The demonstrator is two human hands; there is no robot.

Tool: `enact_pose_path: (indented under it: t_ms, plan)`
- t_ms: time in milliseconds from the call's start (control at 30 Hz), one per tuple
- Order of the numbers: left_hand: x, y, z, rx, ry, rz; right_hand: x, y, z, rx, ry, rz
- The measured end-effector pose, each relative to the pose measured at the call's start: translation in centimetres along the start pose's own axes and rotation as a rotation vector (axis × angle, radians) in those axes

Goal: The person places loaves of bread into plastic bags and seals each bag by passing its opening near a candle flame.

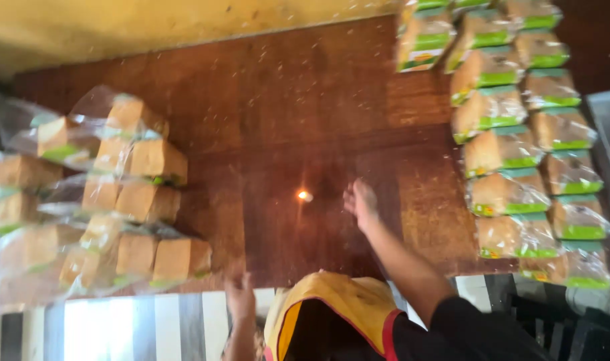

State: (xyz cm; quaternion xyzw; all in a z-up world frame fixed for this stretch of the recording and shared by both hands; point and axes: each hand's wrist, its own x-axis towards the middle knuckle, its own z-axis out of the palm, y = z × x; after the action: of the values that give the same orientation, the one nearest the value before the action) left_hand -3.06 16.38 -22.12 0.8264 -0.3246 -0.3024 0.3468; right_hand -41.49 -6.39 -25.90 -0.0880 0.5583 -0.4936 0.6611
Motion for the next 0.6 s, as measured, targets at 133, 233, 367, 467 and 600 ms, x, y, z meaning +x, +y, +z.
enact_pose_path:
  t_ms: [133, 233, 367, 467, 600]
  plan:
    - [0.0, 6.9, -8.5, 0.492, 0.428, 0.417, -6.6, 8.8, -2.7, -0.094, -0.049, 0.158]
    - [3.8, 11.5, -13.0, 0.536, 0.579, 0.353, -8.0, 11.6, -4.2, -0.224, -0.147, 0.301]
    - [8.3, 10.3, -16.6, 0.746, 0.354, 0.387, -9.0, 11.2, -5.3, -0.377, -0.187, 0.16]
    - [8.2, 12.3, -16.9, 0.868, 0.163, 0.377, -9.1, 8.8, -3.2, -0.376, -0.221, 0.066]
    - [7.4, 12.0, -14.6, 0.543, 0.301, 0.728, -12.0, 6.7, 1.6, -0.393, -0.118, -0.07]
